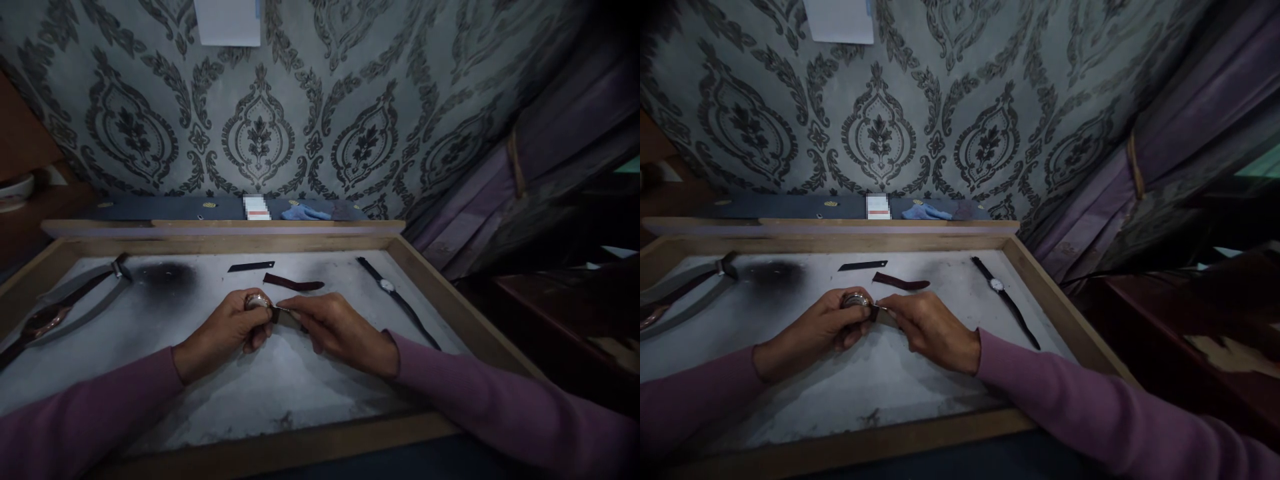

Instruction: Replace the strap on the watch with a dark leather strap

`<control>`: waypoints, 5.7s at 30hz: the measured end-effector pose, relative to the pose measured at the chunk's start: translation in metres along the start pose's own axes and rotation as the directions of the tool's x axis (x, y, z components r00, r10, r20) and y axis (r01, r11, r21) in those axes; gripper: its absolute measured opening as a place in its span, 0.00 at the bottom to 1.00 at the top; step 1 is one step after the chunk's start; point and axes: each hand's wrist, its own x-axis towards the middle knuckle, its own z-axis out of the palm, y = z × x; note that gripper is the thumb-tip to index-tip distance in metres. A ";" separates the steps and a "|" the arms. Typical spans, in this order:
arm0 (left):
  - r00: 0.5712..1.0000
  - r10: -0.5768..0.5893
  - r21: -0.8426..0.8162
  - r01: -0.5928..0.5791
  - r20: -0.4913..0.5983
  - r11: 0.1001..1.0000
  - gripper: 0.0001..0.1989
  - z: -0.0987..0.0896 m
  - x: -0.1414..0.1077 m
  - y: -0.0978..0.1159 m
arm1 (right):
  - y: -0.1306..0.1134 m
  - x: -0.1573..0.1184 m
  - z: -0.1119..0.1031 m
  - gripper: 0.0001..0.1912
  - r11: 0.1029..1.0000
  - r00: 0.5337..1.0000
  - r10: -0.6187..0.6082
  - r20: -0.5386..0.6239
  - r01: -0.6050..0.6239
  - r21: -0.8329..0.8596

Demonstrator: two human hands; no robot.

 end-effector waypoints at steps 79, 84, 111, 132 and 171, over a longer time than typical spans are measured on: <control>0.992 0.083 0.113 -0.093 0.091 0.989 0.09 -0.003 -0.003 -0.005 | 0.006 -0.005 -0.004 0.20 0.987 0.988 -0.154 0.022 0.155 -0.031; 0.991 0.090 0.121 -0.102 0.100 0.987 0.09 -0.003 -0.002 -0.006 | 0.004 -0.004 -0.005 0.20 0.988 0.989 -0.147 0.028 0.148 -0.048; 0.992 0.088 0.184 -0.102 0.086 0.978 0.09 -0.002 -0.004 -0.007 | -0.002 -0.002 -0.002 0.17 0.999 0.999 -0.044 0.031 0.045 -0.019; 0.991 0.096 0.132 -0.108 0.092 0.985 0.10 -0.002 -0.004 -0.003 | 0.000 -0.004 -0.003 0.15 0.998 0.997 -0.058 0.042 0.060 -0.024; 0.987 0.125 0.129 -0.137 0.102 0.982 0.08 -0.004 -0.001 -0.009 | -0.006 -0.001 -0.004 0.17 0.997 0.996 -0.046 0.073 0.050 -0.057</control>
